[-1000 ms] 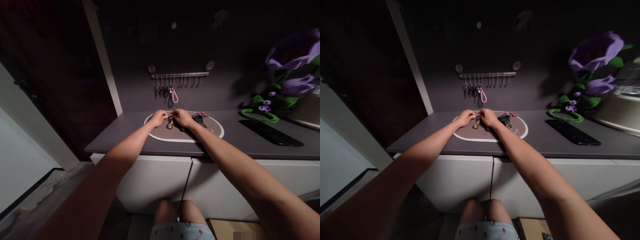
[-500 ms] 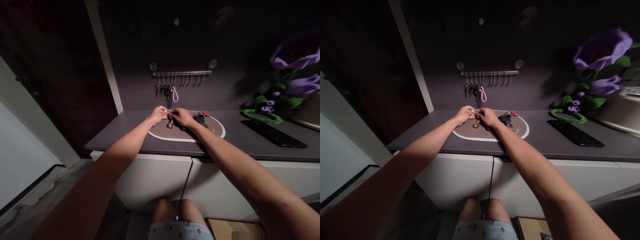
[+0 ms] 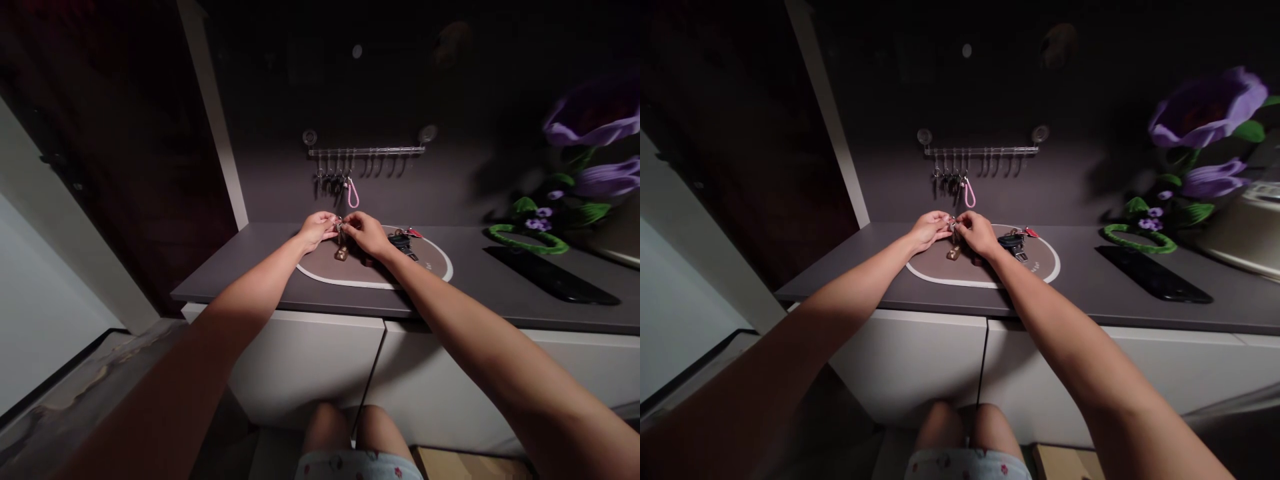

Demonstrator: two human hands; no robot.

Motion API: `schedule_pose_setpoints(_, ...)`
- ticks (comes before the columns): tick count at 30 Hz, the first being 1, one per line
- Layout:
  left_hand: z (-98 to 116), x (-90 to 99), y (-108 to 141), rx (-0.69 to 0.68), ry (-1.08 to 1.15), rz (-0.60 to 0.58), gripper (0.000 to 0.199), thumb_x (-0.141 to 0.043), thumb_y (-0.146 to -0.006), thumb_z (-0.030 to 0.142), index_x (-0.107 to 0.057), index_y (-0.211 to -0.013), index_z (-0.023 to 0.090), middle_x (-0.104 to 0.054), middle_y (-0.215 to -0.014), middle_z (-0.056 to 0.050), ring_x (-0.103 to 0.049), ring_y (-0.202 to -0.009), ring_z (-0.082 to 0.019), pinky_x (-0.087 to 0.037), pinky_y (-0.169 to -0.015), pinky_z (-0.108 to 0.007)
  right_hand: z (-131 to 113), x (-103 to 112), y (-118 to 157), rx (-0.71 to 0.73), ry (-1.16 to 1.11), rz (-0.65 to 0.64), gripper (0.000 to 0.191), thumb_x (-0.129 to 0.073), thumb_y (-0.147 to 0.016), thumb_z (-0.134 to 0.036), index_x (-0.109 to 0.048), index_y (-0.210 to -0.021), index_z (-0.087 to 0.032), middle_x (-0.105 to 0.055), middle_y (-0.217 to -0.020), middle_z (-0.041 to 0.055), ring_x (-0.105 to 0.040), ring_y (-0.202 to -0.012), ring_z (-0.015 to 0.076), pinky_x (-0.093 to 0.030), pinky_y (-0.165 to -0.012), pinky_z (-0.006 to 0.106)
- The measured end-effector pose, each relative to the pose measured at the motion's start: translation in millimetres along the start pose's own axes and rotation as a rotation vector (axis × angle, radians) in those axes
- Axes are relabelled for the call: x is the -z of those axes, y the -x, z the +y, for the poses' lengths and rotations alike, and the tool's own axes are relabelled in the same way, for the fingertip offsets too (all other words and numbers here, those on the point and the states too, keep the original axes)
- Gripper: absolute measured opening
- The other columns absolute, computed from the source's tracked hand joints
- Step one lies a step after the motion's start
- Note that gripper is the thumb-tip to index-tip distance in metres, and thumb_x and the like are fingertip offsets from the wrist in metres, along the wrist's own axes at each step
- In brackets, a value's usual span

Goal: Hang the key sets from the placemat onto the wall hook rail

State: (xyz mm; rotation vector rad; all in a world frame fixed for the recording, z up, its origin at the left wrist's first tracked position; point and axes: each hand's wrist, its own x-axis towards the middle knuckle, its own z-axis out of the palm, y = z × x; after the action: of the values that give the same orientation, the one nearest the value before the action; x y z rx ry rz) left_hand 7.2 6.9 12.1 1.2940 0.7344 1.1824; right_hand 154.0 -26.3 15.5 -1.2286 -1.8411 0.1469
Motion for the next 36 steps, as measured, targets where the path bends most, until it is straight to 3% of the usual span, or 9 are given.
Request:
schedule_pose_setpoints(11, 1.0, -1.0, 2.2, -0.048, -0.046, -0.047, 0.008, -0.055, -0.079, 0.020, -0.052, -0.083, 0.013, -0.058, -0.070, 0.002, -0.056, -0.064, -0.005, -0.045, -0.082, -0.035, 3.3, -0.2, -4.6, 0.032, -0.085, 0.078, 0.016, -0.055, -0.074, -0.030, -0.062, -0.079, -0.016, -0.059, -0.082, 0.0043, -0.052, -0.076, 0.0134, -0.040, -0.072, 0.026)
schedule_pose_setpoints(19, 0.7, -1.0, 2.3, -0.065, -0.043, -0.049, 0.009, -0.054, -0.079, 0.019, -0.054, -0.085, 0.012, -0.060, -0.071, 0.000, -0.057, -0.065, -0.006, -0.046, -0.081, -0.035, 0.5, 1.1, -3.6, -0.099, -0.338, -0.020, 0.018, -0.056, -0.071, -0.032, -0.059, -0.076, -0.014, -0.062, -0.076, 0.0035, -0.054, -0.068, 0.0115, -0.041, -0.069, 0.025)
schedule_pose_setpoints(29, 1.7, -3.4, 1.8, -0.097, -0.016, -0.042, 0.013, -0.059, -0.076, 0.021, -0.056, -0.085, 0.012, -0.062, -0.079, -0.003, -0.059, -0.072, -0.008, -0.049, -0.080, -0.035, 6.4, -0.3, -5.8, -0.175, -0.548, 0.009, 0.026, -0.061, -0.066, -0.040, -0.056, -0.073, -0.015, -0.057, -0.066, -0.0002, -0.051, -0.060, 0.0088, -0.044, -0.064, 0.023)
schedule_pose_setpoints(36, 0.7, -6.7, 1.2, -0.132, -0.070, -0.002, 0.015, -0.061, -0.074, 0.023, -0.056, -0.084, 0.012, -0.061, -0.078, -0.003, -0.058, -0.073, -0.008, -0.049, -0.076, -0.029, 0.4, 4.5, -6.8, -0.252, -0.731, 0.071, 0.035, -0.069, -0.056, -0.044, -0.054, -0.069, -0.015, -0.054, -0.066, -0.0017, -0.049, -0.060, 0.0074, -0.045, -0.063, 0.023)
